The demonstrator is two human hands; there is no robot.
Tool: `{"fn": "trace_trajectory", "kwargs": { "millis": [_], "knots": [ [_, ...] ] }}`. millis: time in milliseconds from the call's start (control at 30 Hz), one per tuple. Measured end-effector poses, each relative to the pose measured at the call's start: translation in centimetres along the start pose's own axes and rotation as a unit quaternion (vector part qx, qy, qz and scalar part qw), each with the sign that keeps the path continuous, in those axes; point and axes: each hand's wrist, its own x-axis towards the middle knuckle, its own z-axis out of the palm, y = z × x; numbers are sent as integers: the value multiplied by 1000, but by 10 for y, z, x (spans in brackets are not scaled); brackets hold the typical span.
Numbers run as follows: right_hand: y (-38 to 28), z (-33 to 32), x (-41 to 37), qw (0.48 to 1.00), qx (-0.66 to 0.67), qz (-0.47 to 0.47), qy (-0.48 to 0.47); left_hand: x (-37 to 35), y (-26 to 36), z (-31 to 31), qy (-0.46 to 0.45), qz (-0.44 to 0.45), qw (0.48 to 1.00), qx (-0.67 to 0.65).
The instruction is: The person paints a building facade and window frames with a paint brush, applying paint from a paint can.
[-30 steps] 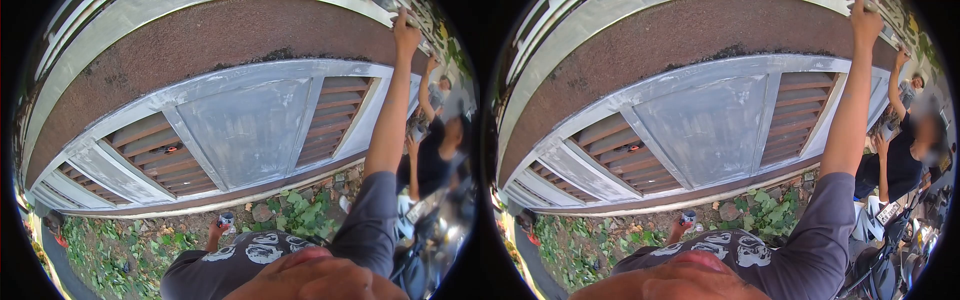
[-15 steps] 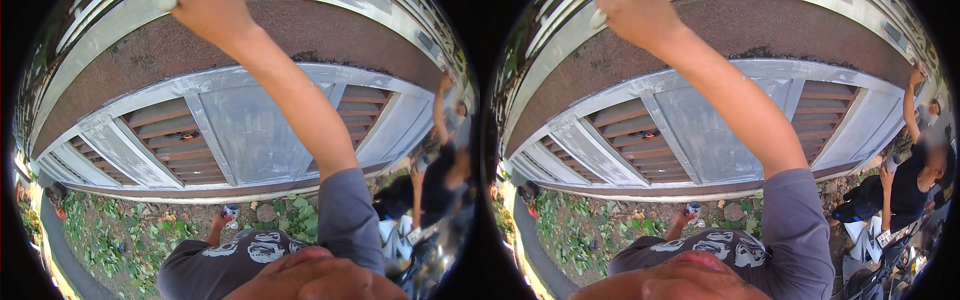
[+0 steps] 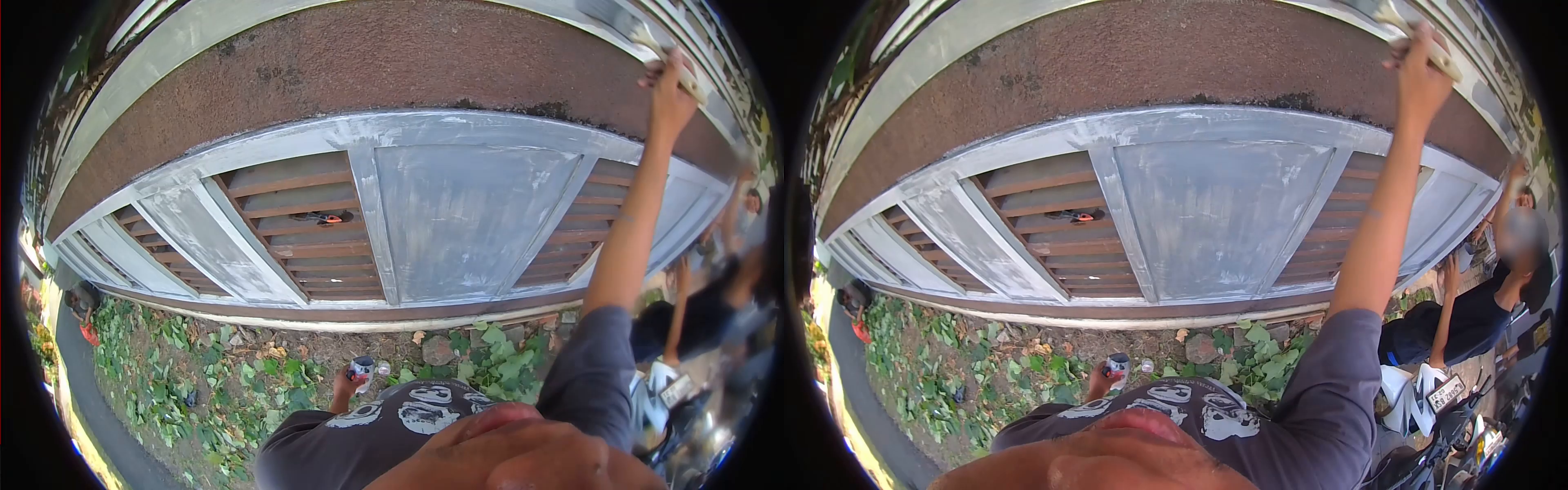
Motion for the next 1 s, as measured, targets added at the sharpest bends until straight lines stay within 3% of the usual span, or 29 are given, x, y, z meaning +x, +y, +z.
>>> {"fn": "trace_trajectory", "kwargs": {
  "millis": [67,133,200,300,333,367,400,433,500,567,667,833,900,1000],
  "knots": [
    [27,-54,18,994,-91,-7,63,-4,-2,-12,9,-10,1000,-8],
    [23,-65,19,986,-144,-6,86,6,-2,-29,-15,-4,1000,6],
    [6,-48,13,915,-380,-130,43,16,-3,-45,-13,0,998,60],
    [-11,22,-21,922,-345,-174,-15,24,14,-64,12,1,1000,9],
    [-20,48,-38,919,-340,-197,-35,39,0,-66,1,44,998,35],
    [-48,76,-60,946,-264,-177,-63,41,2,-73,-7,50,998,42],
    [-56,97,-75,942,-245,-219,-64,43,9,-77,-12,62,998,14],
    [-99,129,-85,954,-121,-266,-72,46,14,-83,-18,72,997,-12],
    [-134,154,-110,985,52,-77,-146,62,-12,-84,-21,97,995,32],
    [-151,173,-117,976,155,-4,-153,75,-25,-88,-43,80,994,56],
    [-149,183,-111,954,234,21,-186,73,-37,-104,-63,71,993,64],
    [-78,142,-74,975,147,39,-165,69,-87,-102,-35,100,992,64],
    [-66,96,-56,989,75,77,-106,57,-80,-106,-45,47,996,60],
    [-29,18,-22,998,-26,25,-43,34,-53,-112,-47,29,998,37]
  ]
}}
